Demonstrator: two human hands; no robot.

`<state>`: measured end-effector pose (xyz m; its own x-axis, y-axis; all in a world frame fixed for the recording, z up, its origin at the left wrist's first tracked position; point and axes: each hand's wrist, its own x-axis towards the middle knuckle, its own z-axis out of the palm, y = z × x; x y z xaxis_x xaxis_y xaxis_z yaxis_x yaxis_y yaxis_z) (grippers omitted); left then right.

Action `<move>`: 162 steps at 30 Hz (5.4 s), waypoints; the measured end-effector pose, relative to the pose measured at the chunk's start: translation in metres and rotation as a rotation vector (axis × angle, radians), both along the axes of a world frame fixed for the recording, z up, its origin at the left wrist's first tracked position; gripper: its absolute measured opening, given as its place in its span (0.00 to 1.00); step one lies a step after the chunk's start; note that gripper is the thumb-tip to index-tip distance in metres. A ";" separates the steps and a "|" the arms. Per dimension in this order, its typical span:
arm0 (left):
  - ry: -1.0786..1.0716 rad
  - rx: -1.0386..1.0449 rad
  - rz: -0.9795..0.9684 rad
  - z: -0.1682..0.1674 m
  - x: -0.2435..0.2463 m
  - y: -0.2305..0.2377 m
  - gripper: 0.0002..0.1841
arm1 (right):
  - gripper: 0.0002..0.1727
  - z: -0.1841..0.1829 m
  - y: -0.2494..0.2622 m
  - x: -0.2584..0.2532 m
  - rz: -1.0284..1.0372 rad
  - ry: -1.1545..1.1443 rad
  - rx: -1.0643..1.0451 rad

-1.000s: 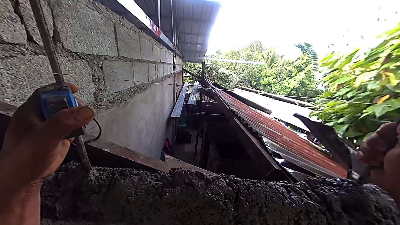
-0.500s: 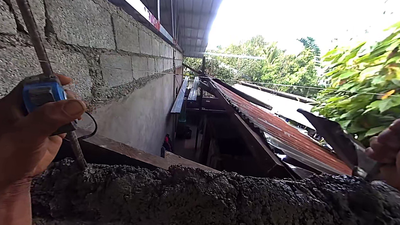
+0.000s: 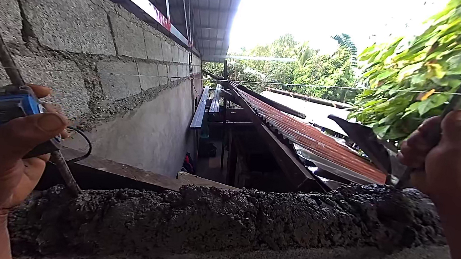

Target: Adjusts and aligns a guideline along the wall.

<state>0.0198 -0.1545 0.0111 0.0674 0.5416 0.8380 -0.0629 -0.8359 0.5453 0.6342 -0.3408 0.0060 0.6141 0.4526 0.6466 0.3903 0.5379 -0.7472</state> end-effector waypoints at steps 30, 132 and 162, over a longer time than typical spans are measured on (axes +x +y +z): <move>0.000 -0.055 0.075 0.014 0.025 -0.032 0.35 | 0.25 -0.010 0.009 0.025 0.068 -0.016 0.016; 0.007 -0.029 0.042 0.011 0.017 -0.017 0.29 | 0.25 0.004 0.004 -0.007 -0.002 0.040 0.022; 0.008 -0.027 0.120 0.008 0.026 -0.027 0.37 | 0.27 -0.006 0.003 0.000 -0.066 0.030 0.014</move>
<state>0.0460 -0.1814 0.0196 0.0073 0.5683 0.8228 0.0409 -0.8223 0.5676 0.6343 -0.3381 -0.0004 0.6616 0.4014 0.6334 0.4031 0.5219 -0.7518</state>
